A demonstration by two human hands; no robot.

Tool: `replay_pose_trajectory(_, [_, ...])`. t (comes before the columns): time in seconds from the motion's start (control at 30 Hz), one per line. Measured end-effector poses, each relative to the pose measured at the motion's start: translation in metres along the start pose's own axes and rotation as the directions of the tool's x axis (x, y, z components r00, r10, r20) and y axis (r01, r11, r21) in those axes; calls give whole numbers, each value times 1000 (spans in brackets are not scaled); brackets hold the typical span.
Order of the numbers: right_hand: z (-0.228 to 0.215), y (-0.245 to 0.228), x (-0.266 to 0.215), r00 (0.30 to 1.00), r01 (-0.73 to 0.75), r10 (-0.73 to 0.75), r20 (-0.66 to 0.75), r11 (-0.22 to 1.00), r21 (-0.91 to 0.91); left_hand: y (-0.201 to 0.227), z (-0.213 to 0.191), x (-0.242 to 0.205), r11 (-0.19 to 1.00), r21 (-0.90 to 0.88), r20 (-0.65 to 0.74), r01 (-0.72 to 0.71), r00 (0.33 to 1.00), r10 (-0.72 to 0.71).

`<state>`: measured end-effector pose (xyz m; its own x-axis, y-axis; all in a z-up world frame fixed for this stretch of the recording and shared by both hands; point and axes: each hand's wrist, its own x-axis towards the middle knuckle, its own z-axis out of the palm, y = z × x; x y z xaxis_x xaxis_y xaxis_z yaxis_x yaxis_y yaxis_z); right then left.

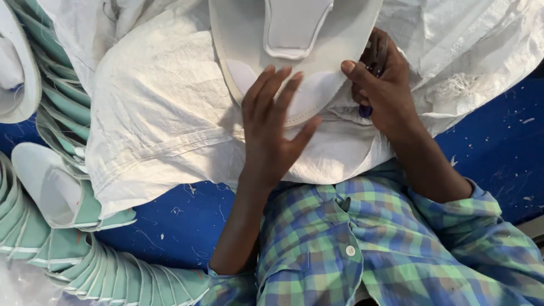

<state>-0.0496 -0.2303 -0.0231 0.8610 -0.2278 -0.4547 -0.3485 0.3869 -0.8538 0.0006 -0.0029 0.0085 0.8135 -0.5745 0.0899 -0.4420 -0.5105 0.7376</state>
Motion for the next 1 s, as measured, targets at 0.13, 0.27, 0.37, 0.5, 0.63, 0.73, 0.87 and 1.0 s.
replay_pose_trajectory(0.13, [8,-6,-1,1000,19,-19,11,1000,11,0,19,6,973,229,117,-16,993,-11])
replay_pose_trajectory(0.27, [14,-29,-10,992,127,-127,-1,989,-78,-2,27,10,908,418,54,-16,999,-8])
replay_pose_trajectory(0.37, [5,-39,-24,961,275,-272,43,956,-101,-13,32,-9,943,-212,3,258,965,-263])
replay_pose_trajectory(0.5, [-1,-38,-34,903,414,-426,-48,896,-160,1,18,4,-293,-933,333,207,806,-490])
replay_pose_trajectory(0.63, [4,-39,-21,903,367,-393,-173,916,-165,-3,39,3,-398,-899,390,182,745,-541])
replay_pose_trajectory(0.73, [0,-30,-23,947,262,-259,-190,965,-7,0,29,2,14,-904,352,426,763,-543])
replay_pose_trajectory(0.87, [-18,-17,-19,992,54,-17,-125,953,299,-5,30,5,-509,-844,442,170,758,-480])
replay_pose_trajectory(1.0, [-24,-4,-23,976,-135,193,-105,903,408,-13,39,-11,-513,-830,487,217,730,-479])
